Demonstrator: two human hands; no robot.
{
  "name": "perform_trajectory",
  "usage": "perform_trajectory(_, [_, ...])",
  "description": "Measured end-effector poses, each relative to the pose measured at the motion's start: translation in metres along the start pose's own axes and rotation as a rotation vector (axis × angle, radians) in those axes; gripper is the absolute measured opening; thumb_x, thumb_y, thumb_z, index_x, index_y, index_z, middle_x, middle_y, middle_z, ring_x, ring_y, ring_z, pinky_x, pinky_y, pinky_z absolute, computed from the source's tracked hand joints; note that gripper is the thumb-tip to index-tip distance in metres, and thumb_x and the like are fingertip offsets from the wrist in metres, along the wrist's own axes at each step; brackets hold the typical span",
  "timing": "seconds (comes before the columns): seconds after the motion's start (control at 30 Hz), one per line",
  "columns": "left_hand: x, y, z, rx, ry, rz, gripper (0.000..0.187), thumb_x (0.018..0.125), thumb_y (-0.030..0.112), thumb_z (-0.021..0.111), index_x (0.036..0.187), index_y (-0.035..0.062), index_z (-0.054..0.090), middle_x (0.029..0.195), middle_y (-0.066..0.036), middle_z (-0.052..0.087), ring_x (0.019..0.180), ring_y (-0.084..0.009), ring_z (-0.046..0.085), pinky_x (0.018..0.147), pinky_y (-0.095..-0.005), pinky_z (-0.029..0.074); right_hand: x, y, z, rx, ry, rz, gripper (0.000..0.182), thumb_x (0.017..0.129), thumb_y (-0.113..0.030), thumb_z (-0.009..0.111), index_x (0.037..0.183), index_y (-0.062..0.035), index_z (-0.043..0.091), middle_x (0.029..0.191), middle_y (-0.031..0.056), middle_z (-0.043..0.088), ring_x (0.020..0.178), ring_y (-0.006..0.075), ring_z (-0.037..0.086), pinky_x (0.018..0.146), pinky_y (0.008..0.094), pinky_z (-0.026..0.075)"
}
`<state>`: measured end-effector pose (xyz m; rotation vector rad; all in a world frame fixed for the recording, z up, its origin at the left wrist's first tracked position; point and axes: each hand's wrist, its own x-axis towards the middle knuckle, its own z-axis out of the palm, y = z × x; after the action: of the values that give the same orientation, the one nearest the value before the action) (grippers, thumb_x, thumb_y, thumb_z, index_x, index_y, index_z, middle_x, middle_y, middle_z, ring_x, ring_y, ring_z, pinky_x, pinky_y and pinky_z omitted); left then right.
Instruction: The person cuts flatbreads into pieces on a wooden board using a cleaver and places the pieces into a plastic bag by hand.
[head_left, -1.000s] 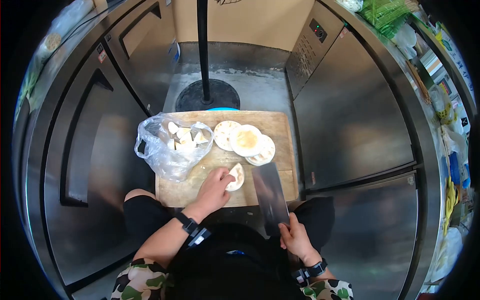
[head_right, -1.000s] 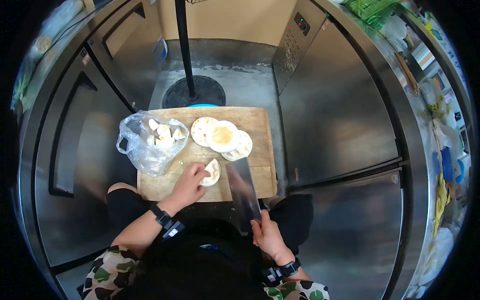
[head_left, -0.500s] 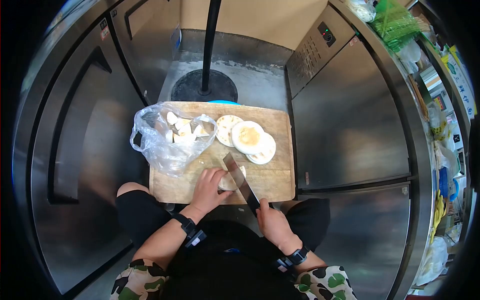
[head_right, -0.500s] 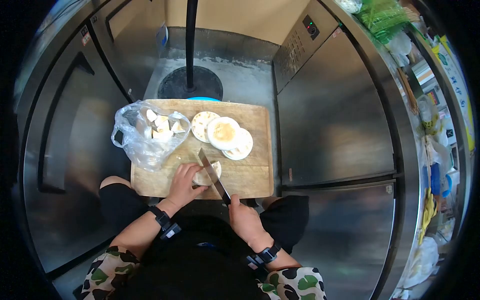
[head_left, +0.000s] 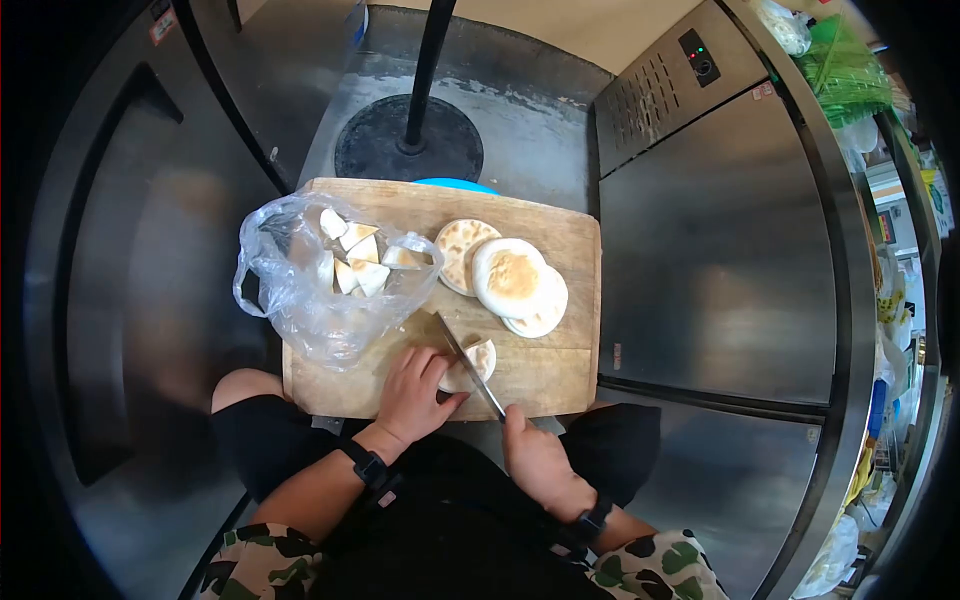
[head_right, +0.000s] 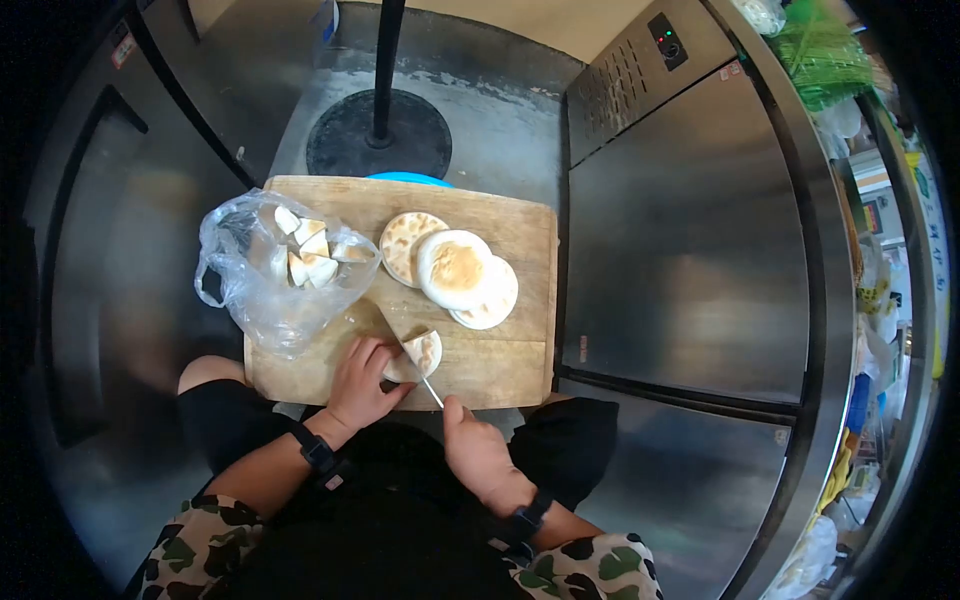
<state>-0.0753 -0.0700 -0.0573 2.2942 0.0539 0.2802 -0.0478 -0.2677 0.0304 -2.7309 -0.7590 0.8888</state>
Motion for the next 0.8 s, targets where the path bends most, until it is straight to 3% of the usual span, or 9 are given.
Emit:
perform_trajectory(0.2, [-0.006,-0.003,0.006,0.049,0.049,0.072,0.052,0.065,0.022,0.086,0.104,0.0033,0.057,0.104,-0.013,0.056,0.098,-0.0357,0.056,0.084,-0.0428,0.048,0.038,-0.011,0.008,0.068,0.153,-0.064,0.020,0.088,-0.003,0.050,0.106,-0.0018,0.041,0.088,0.0258,0.066,0.073,0.0450,0.066,0.063,0.0536,0.054])
perform_trajectory(0.4, [-0.016,0.005,0.005,0.035,0.184,0.020,0.053,0.065,0.018,0.087,0.105,0.0028,0.055,0.104,-0.013,0.055,0.096,-0.0343,0.057,0.082,-0.0411,0.049,0.039,-0.006,0.006,0.077,0.202,-0.050,0.022,0.090,-0.006,0.050,0.109,-0.0004,0.040,0.079,0.0264,0.066,0.073,0.0474,0.065,0.065,0.0553,0.052])
perform_trajectory(0.5, [-0.031,0.007,-0.001,-0.109,0.182,-0.035,0.049,0.067,0.014,0.084,0.105,0.0043,0.055,0.106,-0.014,0.055,0.096,-0.0359,0.057,0.082,-0.0420,0.050,0.007,0.000,0.012,0.029,0.241,-0.056,0.021,0.096,-0.014,0.050,0.108,-0.0009,0.038,0.073,0.0263,0.065,0.072,0.0474,0.065,0.064,0.0564,0.052])
perform_trajectory(0.6, [-0.033,0.005,-0.010,-0.123,0.139,-0.058,0.046,0.068,0.009,0.084,0.104,0.0048,0.055,0.102,-0.012,0.055,0.083,-0.0275,0.059,0.070,-0.0358,0.051,-0.022,-0.012,0.008,0.074,0.278,-0.048,0.020,0.099,-0.017,0.049,0.106,-0.0016,0.038,0.069,0.0258,0.064,0.068,0.0474,0.064,0.061,0.0566,0.051])
perform_trajectory(0.7, [-0.036,0.001,-0.006,-0.153,0.151,-0.013,0.039,0.069,0.008,0.080,0.100,0.0056,0.056,0.099,-0.012,0.056,0.084,-0.0342,0.060,0.073,-0.0404,0.051,-0.042,-0.015,0.011,0.088,0.250,-0.103,0.019,0.100,-0.017,0.048,0.107,-0.0019,0.039,0.070,0.0260,0.064,0.067,0.0466,0.064,0.060,0.0553,0.052])
perform_trajectory(0.8, [-0.035,-0.002,-0.007,-0.155,0.116,-0.046,0.038,0.069,0.008,0.080,0.098,0.0049,0.057,0.096,-0.012,0.057,0.085,-0.0343,0.060,0.074,-0.0406,0.051,-0.044,-0.017,0.014,0.078,0.181,-0.091,0.017,0.099,-0.016,0.048,0.106,-0.0018,0.040,0.072,0.0262,0.065,0.070,0.0463,0.065,0.062,0.0551,0.053])
